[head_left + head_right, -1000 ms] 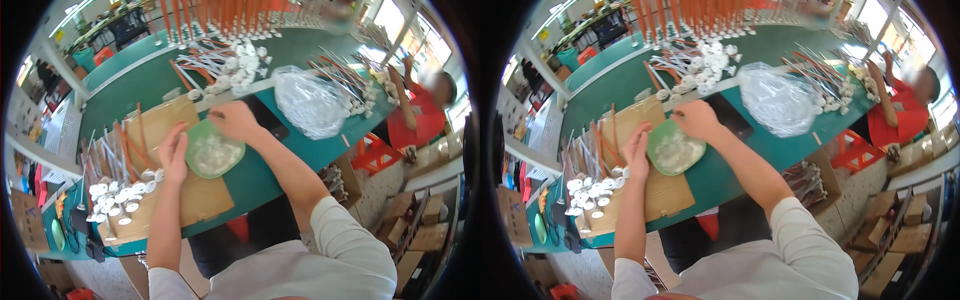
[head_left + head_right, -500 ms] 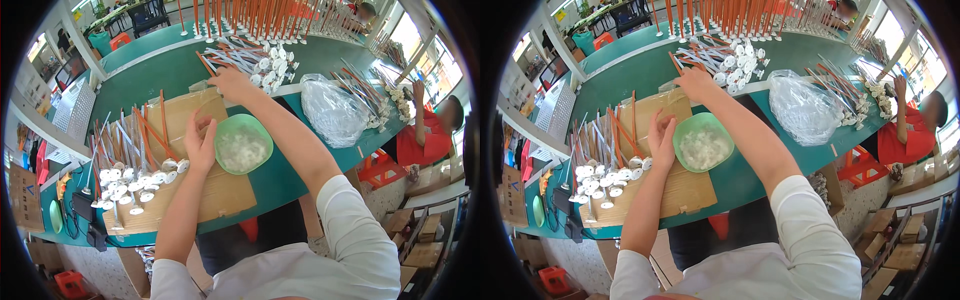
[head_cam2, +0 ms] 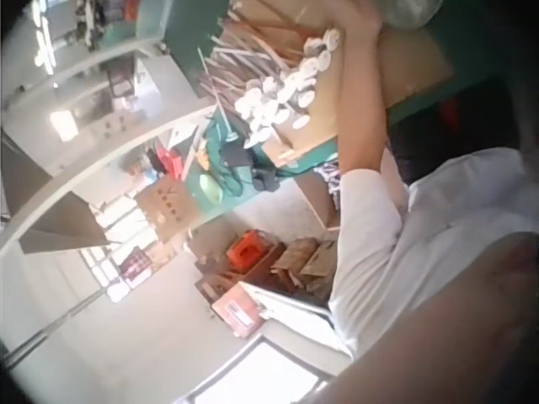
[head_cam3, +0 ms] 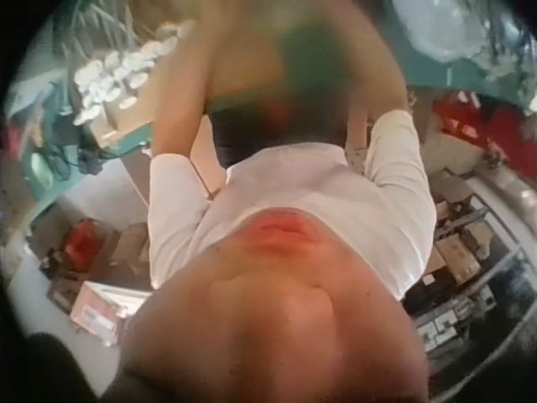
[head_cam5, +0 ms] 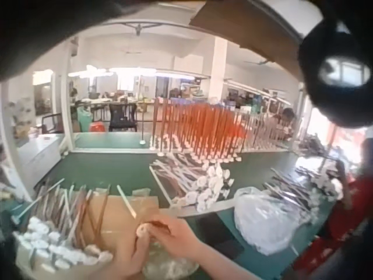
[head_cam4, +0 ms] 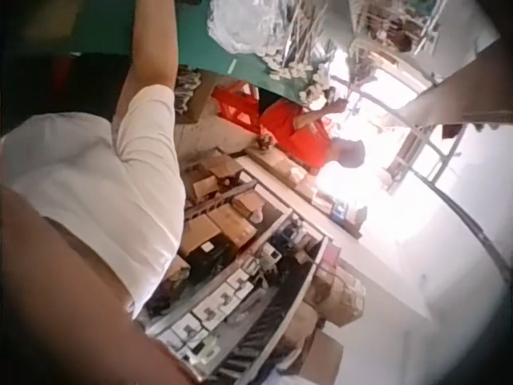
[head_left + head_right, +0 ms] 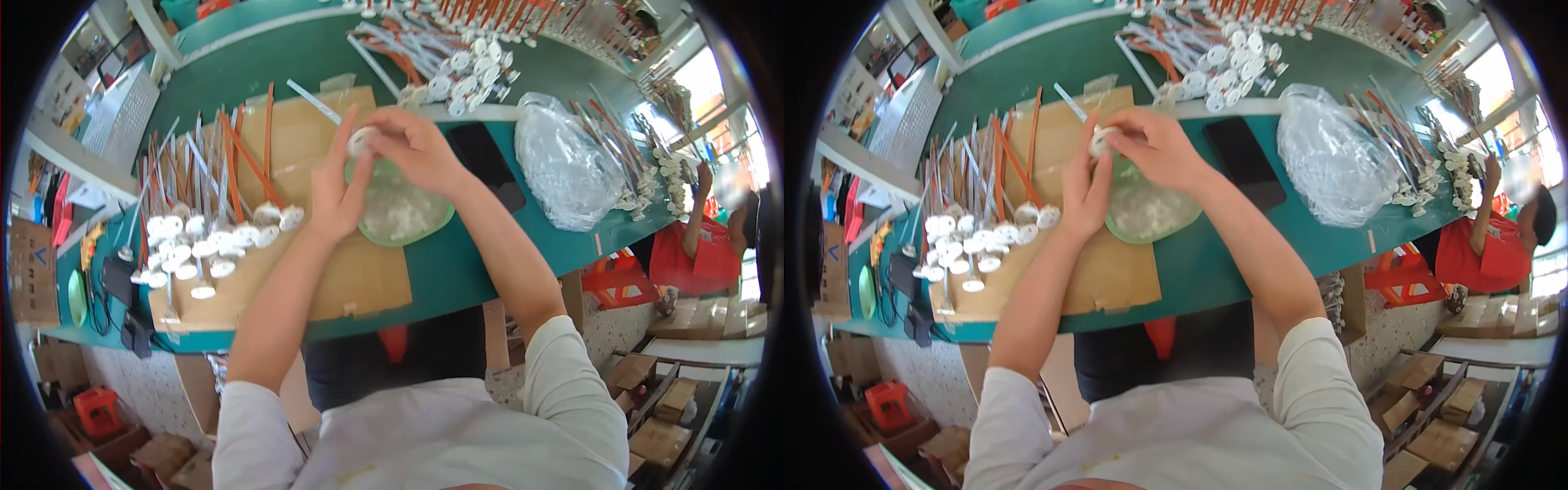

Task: Assembling small white plastic circular components onto long thin sticks at a workstation.

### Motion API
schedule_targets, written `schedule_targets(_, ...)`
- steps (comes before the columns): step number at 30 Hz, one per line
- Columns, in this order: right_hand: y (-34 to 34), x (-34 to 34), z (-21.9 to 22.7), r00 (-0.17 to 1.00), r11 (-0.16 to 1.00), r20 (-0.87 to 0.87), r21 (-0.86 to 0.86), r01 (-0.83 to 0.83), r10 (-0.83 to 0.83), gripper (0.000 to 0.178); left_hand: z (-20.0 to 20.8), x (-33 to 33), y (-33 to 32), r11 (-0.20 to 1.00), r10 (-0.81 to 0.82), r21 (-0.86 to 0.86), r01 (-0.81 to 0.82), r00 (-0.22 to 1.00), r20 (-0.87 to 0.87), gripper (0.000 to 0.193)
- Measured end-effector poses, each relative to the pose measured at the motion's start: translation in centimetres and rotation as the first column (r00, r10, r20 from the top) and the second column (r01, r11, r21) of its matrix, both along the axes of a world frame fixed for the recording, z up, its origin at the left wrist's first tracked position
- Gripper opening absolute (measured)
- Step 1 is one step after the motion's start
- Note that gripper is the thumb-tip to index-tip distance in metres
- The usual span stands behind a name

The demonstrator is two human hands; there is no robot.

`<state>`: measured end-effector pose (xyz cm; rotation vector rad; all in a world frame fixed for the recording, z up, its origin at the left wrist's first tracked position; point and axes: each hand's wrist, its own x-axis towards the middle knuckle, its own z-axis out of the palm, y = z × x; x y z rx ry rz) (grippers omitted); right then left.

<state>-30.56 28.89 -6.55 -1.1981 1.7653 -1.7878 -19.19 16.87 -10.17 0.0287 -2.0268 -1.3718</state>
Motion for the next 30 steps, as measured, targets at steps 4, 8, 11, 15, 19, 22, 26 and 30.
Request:
schedule_targets(4,0.9,0.9,1.6,0.958,0.979,-0.274,0.154,0.135,-0.089,0.016,-1.1,-0.3,-0.9,0.999,0.037,0.019,-0.038,0.999,0.020,0.037)
schedule_targets(8,2.2,-0.2,0.3,0.845,0.926,-0.527,0.267,0.268,-0.093,0.017,-1.3,-0.5,-1.2,0.982,0.018,0.191,-0.013,0.999,-0.027,0.029)
schedule_targets(11,2.0,0.5,-0.6,0.829,0.886,-0.558,0.369,0.282,-0.032,0.019,-1.3,-0.5,-1.0,0.988,0.021,0.155,-0.021,1.000,0.000,0.028)
schedule_targets(15,1.1,1.5,-2.3,0.726,0.837,-0.684,0.354,0.418,-0.072,0.020,-0.8,-0.2,-0.4,0.981,0.044,0.187,-0.044,0.999,0.004,0.026)
schedule_targets(19,0.5,1.6,-2.2,0.808,0.849,-0.585,0.391,0.355,-0.069,0.018,-1.4,-0.3,-0.6,0.983,0.055,0.179,-0.050,0.998,-0.023,0.025)
schedule_targets(22,0.5,1.1,-1.9,0.848,0.841,-0.526,0.433,0.324,-0.056,0.017,-1.4,-0.3,-0.6,0.983,0.035,0.183,-0.034,0.999,-0.005,0.026)
schedule_targets(26,0.5,1.2,-1.9,0.885,0.833,-0.460,0.462,0.306,-0.070,0.017,-1.2,-0.4,-1.0,0.954,-0.028,0.298,0.028,1.000,-0.003,0.034)
schedule_targets(30,0.4,2.0,-2.1,0.796,0.841,-0.598,0.383,0.382,-0.090,0.020,-1.3,-0.2,-1.2,0.939,-0.027,0.342,0.037,0.999,-0.035,0.038)
